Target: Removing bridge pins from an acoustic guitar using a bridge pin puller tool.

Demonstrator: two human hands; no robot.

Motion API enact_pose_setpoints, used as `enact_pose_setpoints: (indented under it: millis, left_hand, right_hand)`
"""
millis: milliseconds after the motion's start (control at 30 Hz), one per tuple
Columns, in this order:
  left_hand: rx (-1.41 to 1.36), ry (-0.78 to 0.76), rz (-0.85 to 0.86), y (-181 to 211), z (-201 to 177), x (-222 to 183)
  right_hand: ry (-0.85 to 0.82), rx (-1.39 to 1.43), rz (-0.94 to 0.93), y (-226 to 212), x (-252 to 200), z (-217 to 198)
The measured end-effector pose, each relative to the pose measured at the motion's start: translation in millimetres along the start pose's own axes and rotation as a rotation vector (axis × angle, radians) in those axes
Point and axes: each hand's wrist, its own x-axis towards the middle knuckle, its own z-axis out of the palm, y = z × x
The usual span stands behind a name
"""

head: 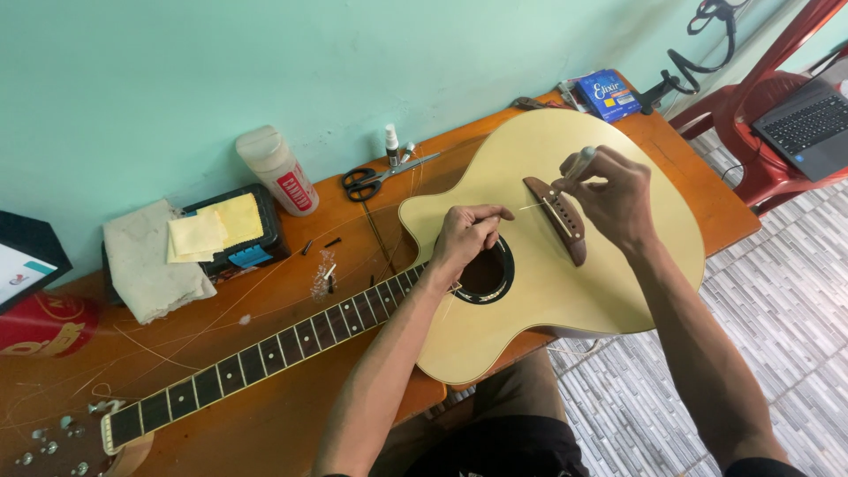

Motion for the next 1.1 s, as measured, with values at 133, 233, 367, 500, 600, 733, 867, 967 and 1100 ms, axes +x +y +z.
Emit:
enact_pose_setpoints:
  millis: [133,233,367,500,600,733,867,967,1100]
  left_hand:
    - [0.02,-0.006,0.002,-2,-1,2]
    - [0.026,0.008,-0.006,-6,-2,2]
    - [0.016,0.006,-0.006,-6,-2,2]
    - [0.015,0.006,0.002,-5,-2,2]
    - [0.019,0.01,0.005,-10,-2,5]
    - [0.029,0.015,0.006,-5,0,2]
    - [0.027,0.014,-0.005,-4,-1,1]
    - [0.037,0.011,-0.011,-1,-1,1]
    - [0.036,0.01,-0.024,-4,0,3]
  right_hand:
    - [-0.015,0.052,0.093,8,-3,4]
    - [0.002,0.081,0.117,17,-6,7]
    - [0.001,0.114,0.211,30,-11,7]
    - [0.004,0.103,0.131,23,-7,6]
    - [-0.017,0.092,0.041,17,-6,10]
    - [-0.066,-0.039,-0.049,2,-3,12]
    - [-0.118,-0.139,-0.081,-1,-10,21]
    - [-0.113,-0.233,-0.09,-6,-17,32]
    - [-0.081,-0.365,-0.099,-23,-25,39]
